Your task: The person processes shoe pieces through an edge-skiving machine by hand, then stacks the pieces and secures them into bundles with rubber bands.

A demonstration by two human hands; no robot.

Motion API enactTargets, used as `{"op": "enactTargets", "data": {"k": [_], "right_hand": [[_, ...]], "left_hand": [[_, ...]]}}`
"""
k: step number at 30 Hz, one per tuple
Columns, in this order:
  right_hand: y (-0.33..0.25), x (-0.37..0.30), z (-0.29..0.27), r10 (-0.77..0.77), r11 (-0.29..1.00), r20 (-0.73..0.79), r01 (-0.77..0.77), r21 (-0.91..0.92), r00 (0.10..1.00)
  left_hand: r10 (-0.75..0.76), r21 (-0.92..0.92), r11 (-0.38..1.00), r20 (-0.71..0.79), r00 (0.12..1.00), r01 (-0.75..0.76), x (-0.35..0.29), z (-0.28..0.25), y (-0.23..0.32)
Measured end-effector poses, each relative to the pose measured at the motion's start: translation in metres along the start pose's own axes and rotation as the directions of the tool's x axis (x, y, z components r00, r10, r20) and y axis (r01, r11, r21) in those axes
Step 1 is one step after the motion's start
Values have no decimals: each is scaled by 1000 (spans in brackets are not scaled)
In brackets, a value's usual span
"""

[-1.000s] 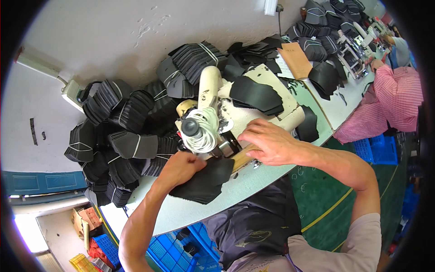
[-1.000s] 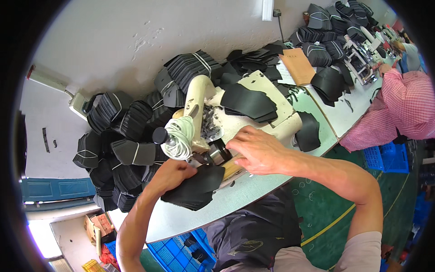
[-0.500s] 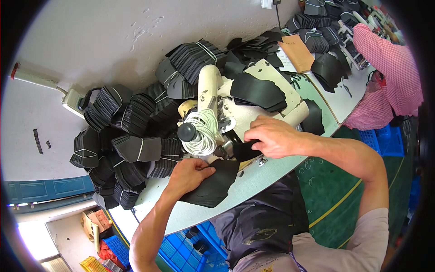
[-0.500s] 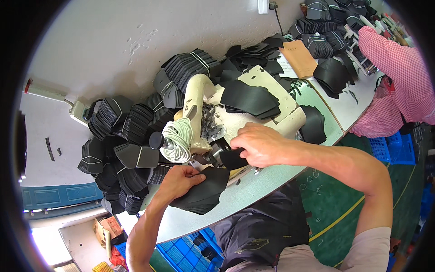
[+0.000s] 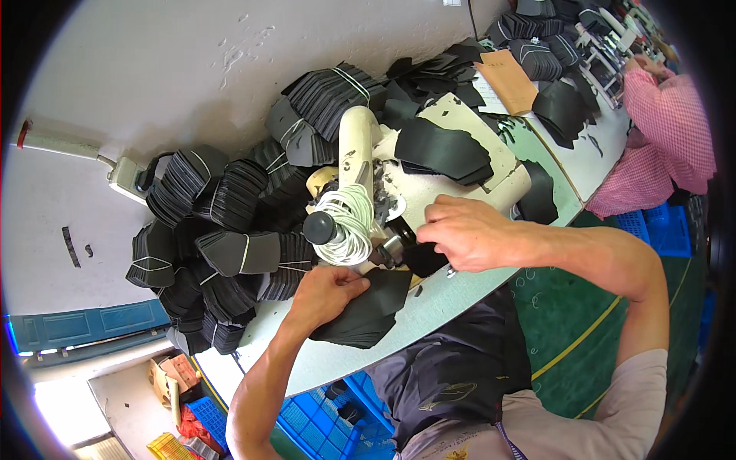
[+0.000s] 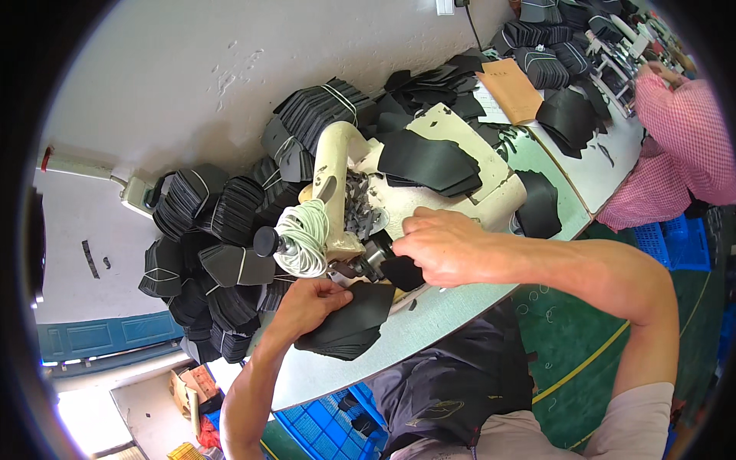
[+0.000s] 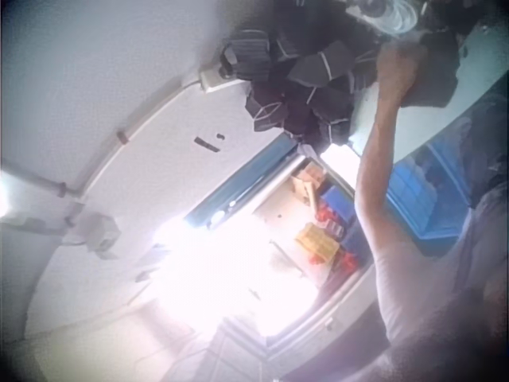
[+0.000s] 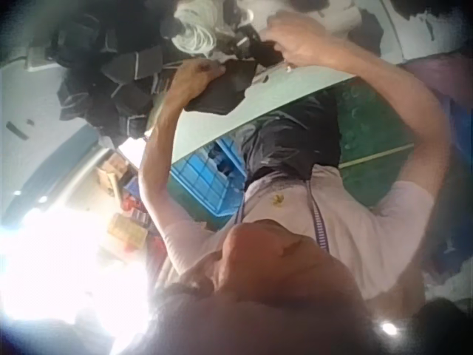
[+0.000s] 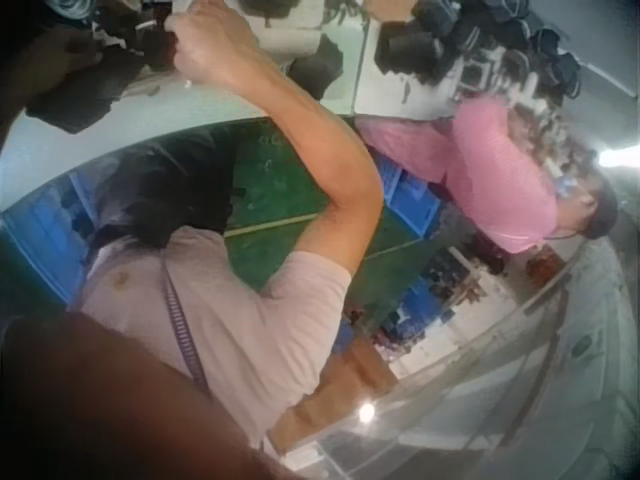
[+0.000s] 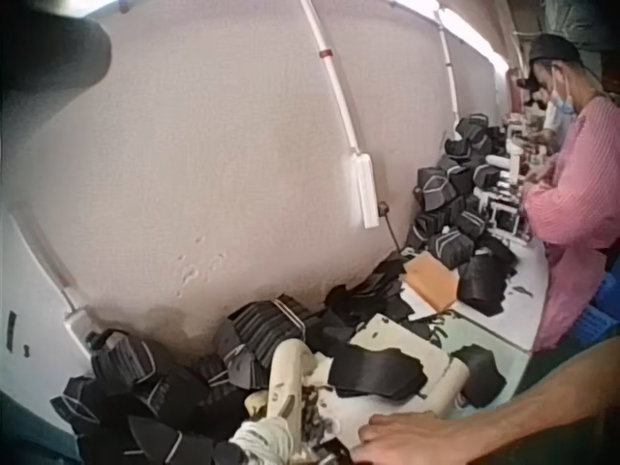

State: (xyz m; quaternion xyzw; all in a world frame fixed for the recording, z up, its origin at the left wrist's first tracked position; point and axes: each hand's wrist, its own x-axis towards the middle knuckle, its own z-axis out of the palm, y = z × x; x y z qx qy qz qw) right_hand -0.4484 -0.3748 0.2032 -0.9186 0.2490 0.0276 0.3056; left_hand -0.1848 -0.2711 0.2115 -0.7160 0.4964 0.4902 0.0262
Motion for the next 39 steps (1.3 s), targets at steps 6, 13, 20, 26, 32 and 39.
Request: {"op": "enactTargets", "data": {"k": [6,13,20,26,32,39], "right_hand": [[2,3,-3,-190,980,-35,192,50,981],[-3,2,4,-49,985,-95,32,-169,994],[-2,2,-22,18,996,212,-37,86,977],[-13,12,-2,21,987,7,-20,-162,1000],[-6,8,-24,77,996,195,-84,24,978],[-11,11,-1,4,995,-38,-8,-103,999]], "left_hand": [[314,11,949,-114,943,-314,19,5,25],[139,-158,978,0,990,-137,-1,2,-1],[238,143,964,-79,968,-226,18,6,16],[279,-389,895,105,955,-219,2,-3,-2],[163,114,982,-125,979,-149,8,-2,6],[255,-219,946,48,966,-239,6,-1,-7]]}}
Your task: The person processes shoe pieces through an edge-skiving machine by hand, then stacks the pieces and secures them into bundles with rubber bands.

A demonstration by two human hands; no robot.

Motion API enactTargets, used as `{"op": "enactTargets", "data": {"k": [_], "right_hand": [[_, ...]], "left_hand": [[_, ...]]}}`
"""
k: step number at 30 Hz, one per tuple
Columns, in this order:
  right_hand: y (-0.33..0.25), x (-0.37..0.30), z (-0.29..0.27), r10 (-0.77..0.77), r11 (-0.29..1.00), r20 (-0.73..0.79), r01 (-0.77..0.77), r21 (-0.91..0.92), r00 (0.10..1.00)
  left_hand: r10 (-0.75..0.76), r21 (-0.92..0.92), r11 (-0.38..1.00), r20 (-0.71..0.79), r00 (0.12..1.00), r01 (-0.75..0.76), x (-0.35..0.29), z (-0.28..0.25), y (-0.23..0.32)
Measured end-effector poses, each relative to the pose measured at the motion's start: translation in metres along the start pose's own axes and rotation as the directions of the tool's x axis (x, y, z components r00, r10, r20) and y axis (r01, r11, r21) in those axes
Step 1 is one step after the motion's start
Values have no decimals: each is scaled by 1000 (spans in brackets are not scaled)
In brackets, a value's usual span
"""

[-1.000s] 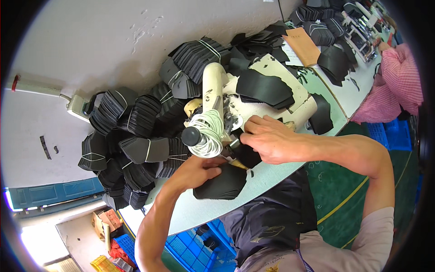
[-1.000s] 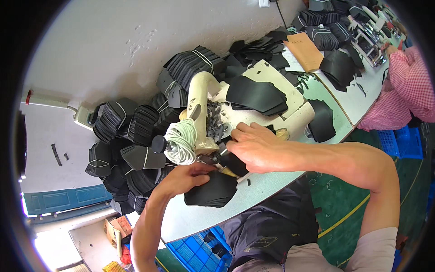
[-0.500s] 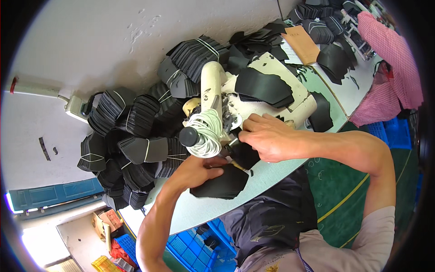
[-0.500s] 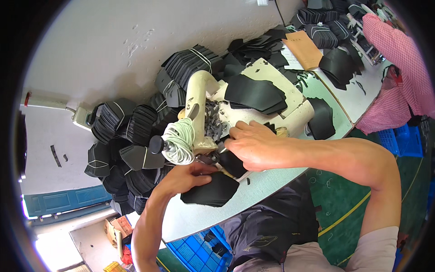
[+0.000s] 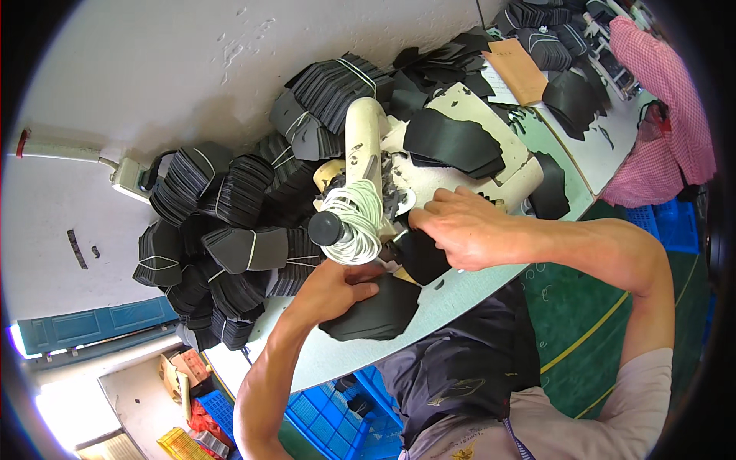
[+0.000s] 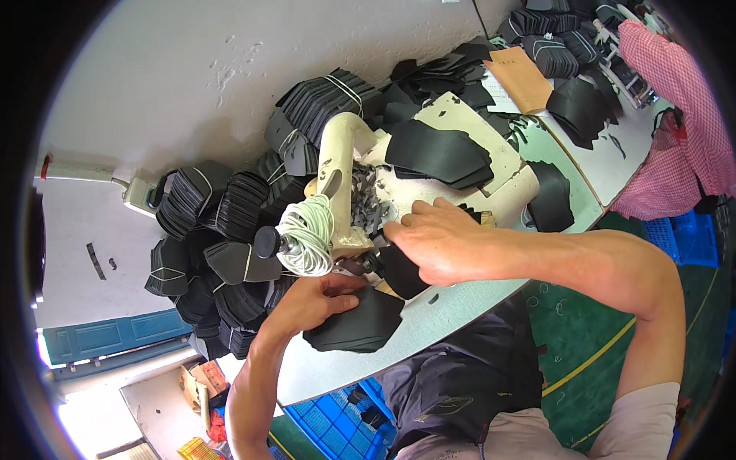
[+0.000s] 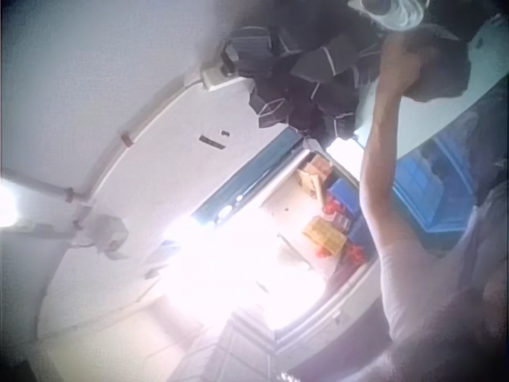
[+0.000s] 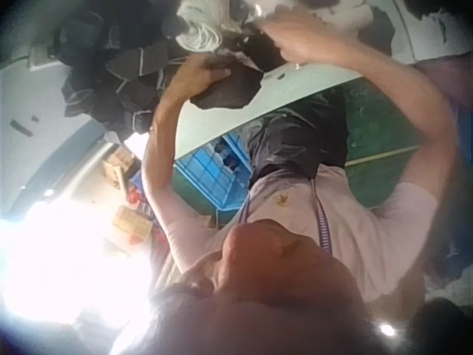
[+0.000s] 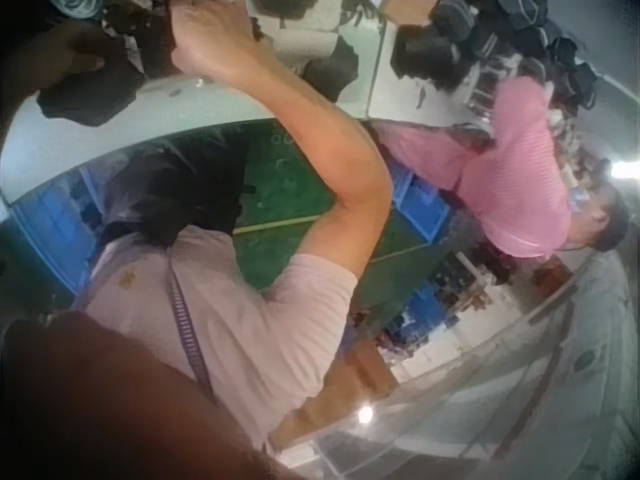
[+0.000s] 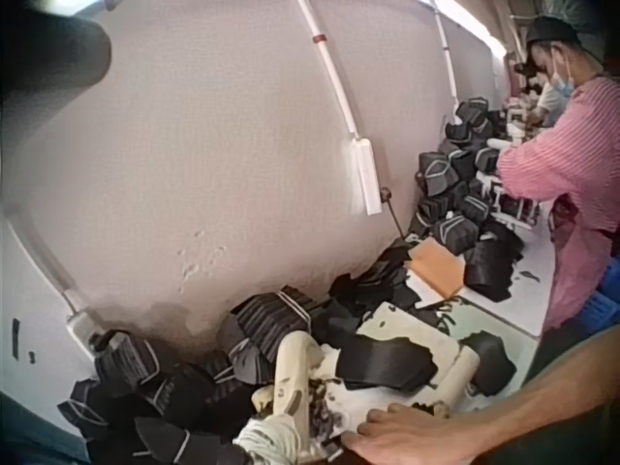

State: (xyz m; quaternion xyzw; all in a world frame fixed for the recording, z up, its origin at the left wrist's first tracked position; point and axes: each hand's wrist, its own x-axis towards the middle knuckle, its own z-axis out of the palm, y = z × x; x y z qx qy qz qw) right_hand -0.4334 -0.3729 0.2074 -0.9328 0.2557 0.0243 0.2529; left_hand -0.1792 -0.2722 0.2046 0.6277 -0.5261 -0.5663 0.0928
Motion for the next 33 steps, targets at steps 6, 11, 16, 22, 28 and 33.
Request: {"op": "enactTargets", "data": {"k": [6,11,16,22,28,33], "right_hand": [[11,-3,-26,-30,994,229,6,107,973],[11,5,-7,-90,993,153,77,92,984],[14,-2,2,-66,997,-19,66,27,998],[18,-7,-32,-96,971,219,44,234,971],[18,2,-3,-199,968,85,183,170,976],[18,1,-10,9,998,183,-21,64,983]], "left_hand": [[-147,127,978,-128,981,163,6,5,4],[91,229,972,-165,982,-51,11,11,22],[-112,119,985,-110,988,125,-9,7,5],[-70,187,977,-189,979,106,3,6,1],[169,78,984,-106,980,-161,20,10,0],[-221,164,961,-26,975,223,-4,0,20]]}}
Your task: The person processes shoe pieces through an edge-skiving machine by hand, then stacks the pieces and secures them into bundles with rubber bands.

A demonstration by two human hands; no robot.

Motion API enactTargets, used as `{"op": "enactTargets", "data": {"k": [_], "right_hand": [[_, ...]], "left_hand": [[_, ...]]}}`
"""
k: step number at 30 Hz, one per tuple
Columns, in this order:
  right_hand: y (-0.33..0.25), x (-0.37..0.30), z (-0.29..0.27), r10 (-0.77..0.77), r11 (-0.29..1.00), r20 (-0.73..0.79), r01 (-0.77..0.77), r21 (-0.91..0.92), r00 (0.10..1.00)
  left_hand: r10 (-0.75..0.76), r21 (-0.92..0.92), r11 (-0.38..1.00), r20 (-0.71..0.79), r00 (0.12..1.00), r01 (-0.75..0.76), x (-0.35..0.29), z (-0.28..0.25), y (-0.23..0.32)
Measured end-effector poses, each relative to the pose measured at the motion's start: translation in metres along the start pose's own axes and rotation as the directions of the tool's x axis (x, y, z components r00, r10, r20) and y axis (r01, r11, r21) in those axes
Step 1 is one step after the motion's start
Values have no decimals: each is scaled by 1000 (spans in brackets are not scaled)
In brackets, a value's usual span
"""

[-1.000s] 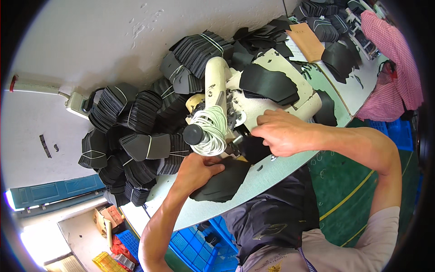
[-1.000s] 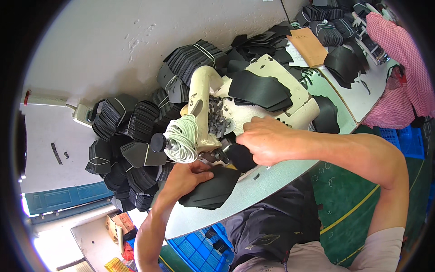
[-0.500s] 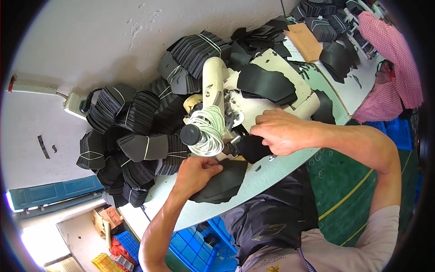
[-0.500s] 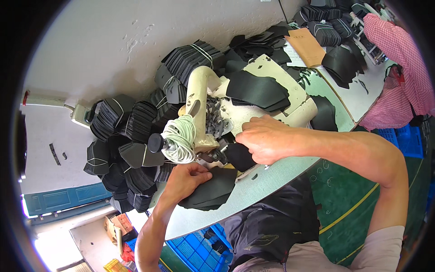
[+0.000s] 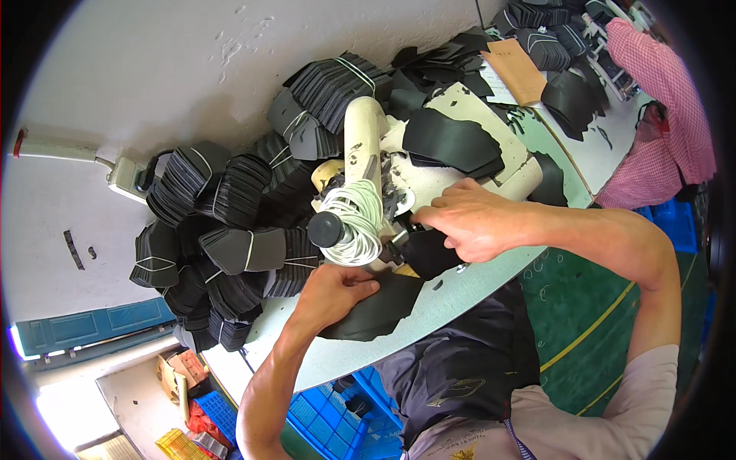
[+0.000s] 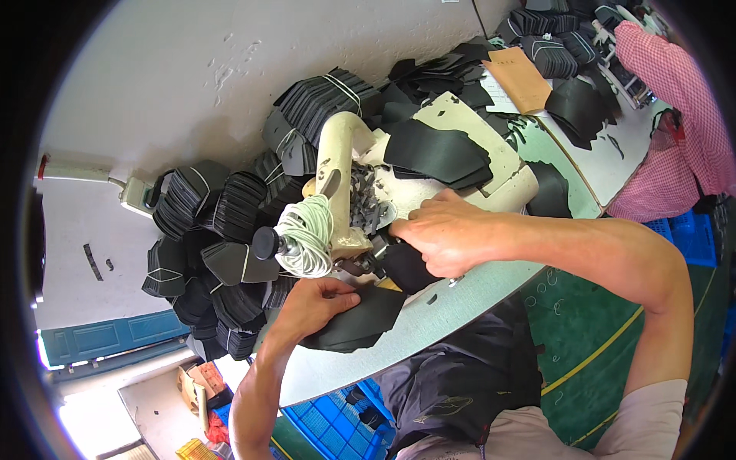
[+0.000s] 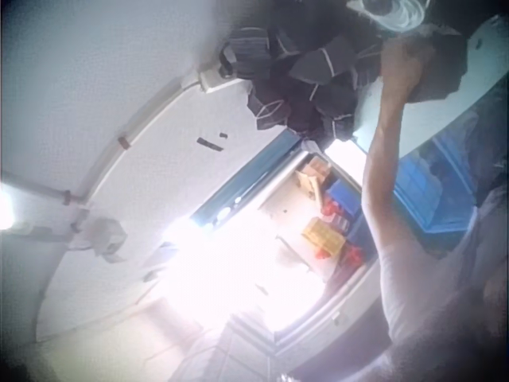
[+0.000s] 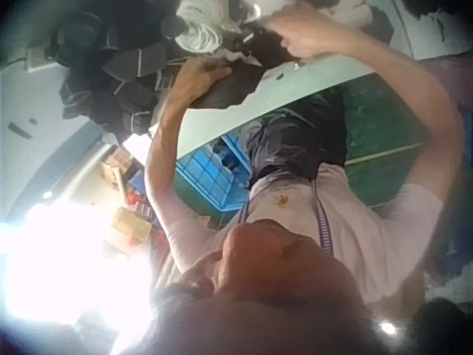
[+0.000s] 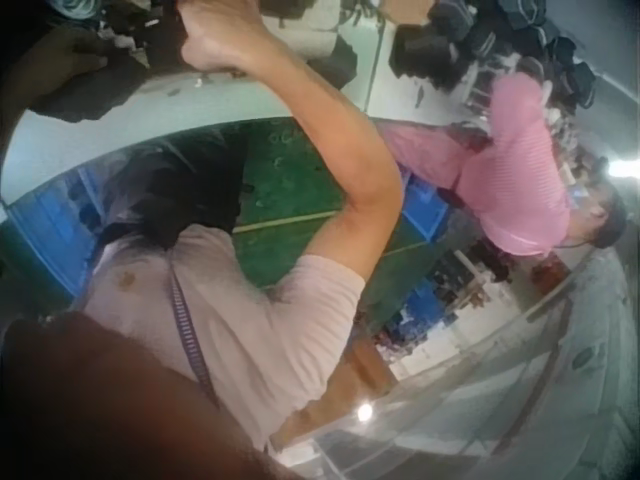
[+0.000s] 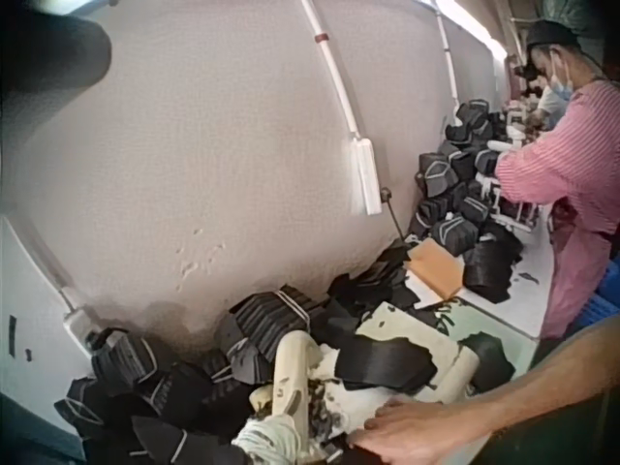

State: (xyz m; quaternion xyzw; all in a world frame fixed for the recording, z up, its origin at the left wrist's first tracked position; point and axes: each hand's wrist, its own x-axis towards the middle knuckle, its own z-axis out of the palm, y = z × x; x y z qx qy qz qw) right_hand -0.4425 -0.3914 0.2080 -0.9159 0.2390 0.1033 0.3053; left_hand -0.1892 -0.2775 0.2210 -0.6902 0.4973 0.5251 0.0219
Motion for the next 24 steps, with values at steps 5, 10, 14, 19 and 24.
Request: {"op": "enactTargets", "data": {"k": [5,10,14,19,24], "right_hand": [[1,-3,-20,-64,986,100,48,158,993],[-5,14,-3,-124,992,76,124,3,989],[-6,7,-9,20,1000,93,-21,16,996],[2,-2,-29,-111,985,179,84,149,978],[-3,18,-6,-175,979,89,164,117,980]], "left_hand": [[32,50,998,-127,991,-26,13,5,-12],[195,-50,979,-31,980,-196,12,-1,3],[68,18,998,-71,995,-67,3,0,-11],[126,87,990,-219,968,-109,18,12,-1],[234,-104,965,-68,970,-240,12,4,-24]]}}
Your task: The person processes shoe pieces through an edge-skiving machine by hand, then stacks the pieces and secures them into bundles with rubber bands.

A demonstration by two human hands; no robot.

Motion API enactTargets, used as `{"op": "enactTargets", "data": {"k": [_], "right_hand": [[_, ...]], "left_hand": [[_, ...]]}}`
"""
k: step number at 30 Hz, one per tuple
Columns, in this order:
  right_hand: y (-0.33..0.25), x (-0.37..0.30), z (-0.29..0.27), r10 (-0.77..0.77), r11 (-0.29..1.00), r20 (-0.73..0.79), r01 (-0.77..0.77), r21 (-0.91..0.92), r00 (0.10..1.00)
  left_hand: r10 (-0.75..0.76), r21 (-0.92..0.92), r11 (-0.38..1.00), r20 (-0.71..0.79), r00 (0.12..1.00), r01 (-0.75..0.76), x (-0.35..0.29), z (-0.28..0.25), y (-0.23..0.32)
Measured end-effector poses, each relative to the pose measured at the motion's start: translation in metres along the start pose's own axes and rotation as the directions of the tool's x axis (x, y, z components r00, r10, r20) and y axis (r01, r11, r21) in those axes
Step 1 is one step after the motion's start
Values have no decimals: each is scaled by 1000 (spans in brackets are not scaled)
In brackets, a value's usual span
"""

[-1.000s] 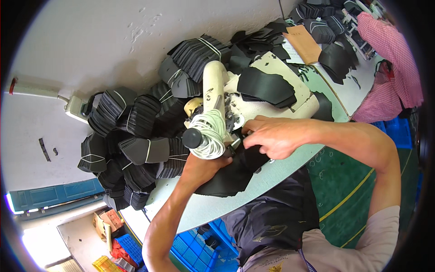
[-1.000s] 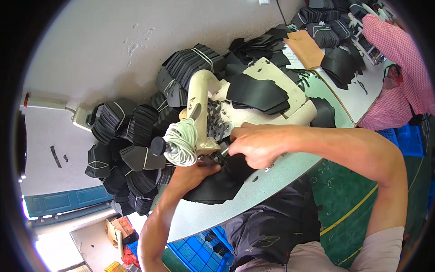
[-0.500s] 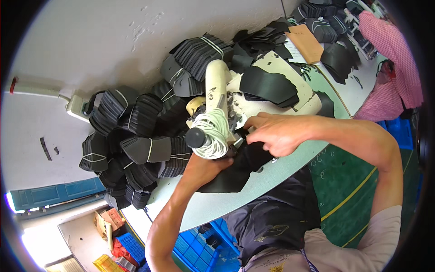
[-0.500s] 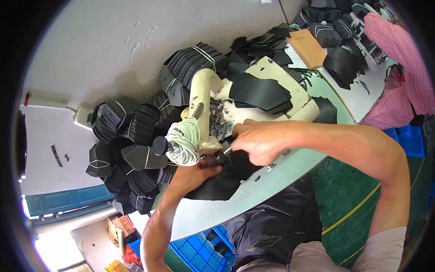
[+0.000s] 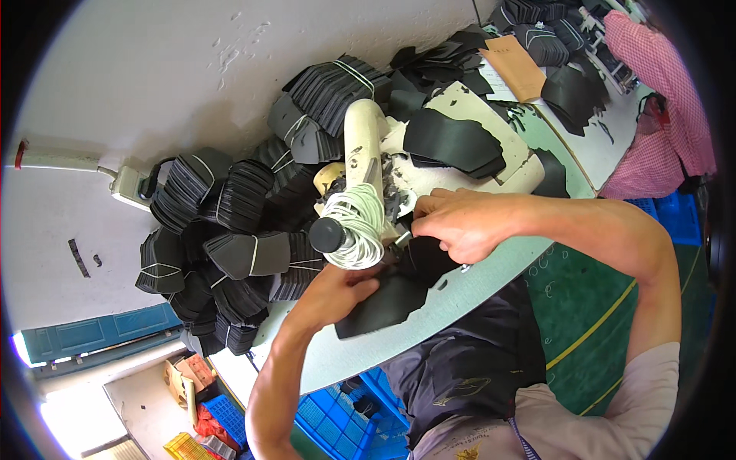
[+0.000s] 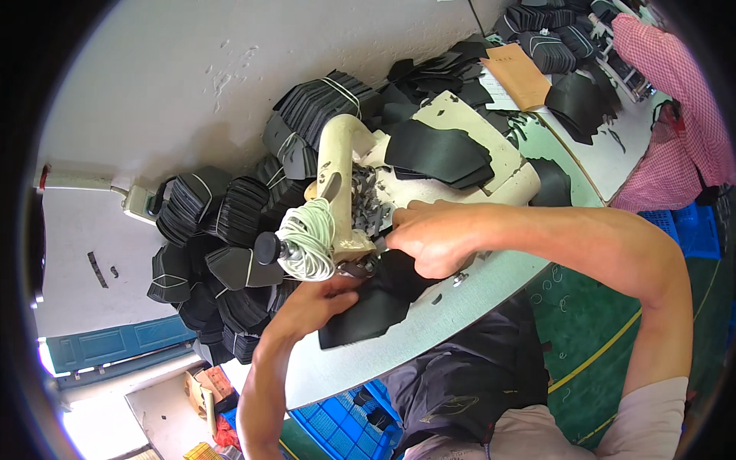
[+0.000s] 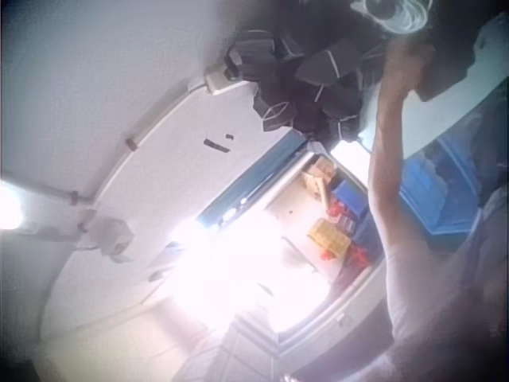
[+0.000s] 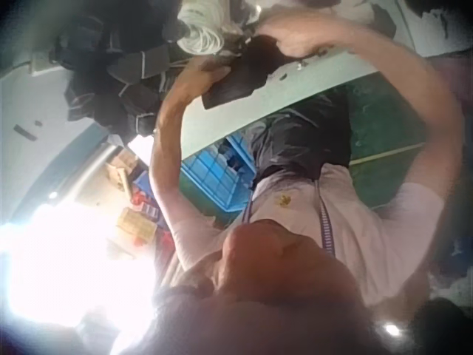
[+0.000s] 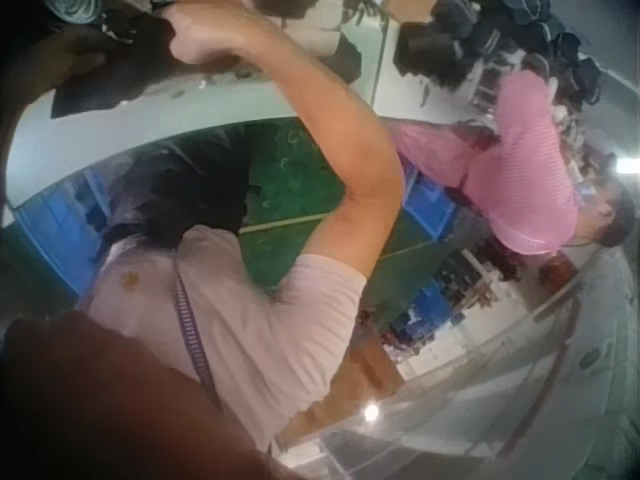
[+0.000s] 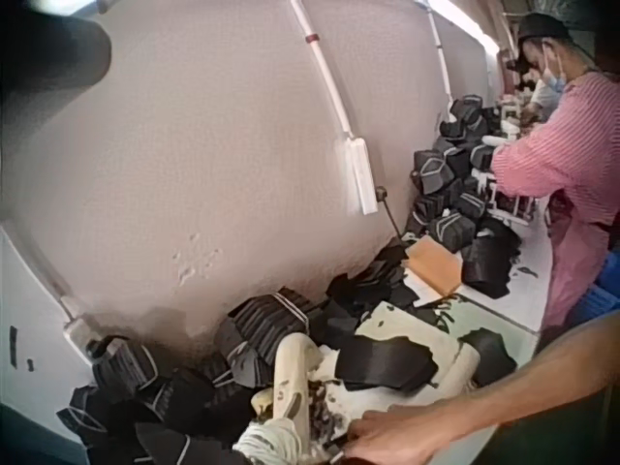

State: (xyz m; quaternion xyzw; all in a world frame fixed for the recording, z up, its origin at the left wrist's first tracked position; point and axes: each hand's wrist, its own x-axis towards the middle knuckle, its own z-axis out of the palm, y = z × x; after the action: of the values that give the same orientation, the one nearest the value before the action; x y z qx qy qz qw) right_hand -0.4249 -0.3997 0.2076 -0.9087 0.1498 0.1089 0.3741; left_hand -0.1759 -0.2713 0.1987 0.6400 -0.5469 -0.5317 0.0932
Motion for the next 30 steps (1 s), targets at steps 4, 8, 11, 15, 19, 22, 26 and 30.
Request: {"op": "enactTargets", "data": {"k": [4,8,11,15,19,22,26,30], "right_hand": [[-7,-7,-10,248,963,239,-266,45,939],[4,-18,-13,29,995,132,-41,88,991],[1,-19,-20,8,995,140,-22,102,990],[1,-6,-3,49,999,65,-47,-23,997],[-11,-13,-14,255,967,141,-248,-63,957],[2,-20,-5,104,992,-77,-98,77,992],[0,-19,-18,118,990,79,-124,65,990],[5,-19,-19,-35,995,100,25,101,994]], "left_hand": [[-132,78,988,-19,991,133,-13,-3,8],[-273,100,956,-37,961,276,-8,-6,11],[-174,174,966,-102,979,189,8,3,19],[-5,33,999,4,1000,4,11,4,9],[17,-216,976,96,995,4,-10,7,-7],[-113,-4,994,-23,993,113,-14,9,7],[-242,108,961,-123,962,255,-4,13,4],[-149,138,974,-221,964,182,7,13,10]]}}
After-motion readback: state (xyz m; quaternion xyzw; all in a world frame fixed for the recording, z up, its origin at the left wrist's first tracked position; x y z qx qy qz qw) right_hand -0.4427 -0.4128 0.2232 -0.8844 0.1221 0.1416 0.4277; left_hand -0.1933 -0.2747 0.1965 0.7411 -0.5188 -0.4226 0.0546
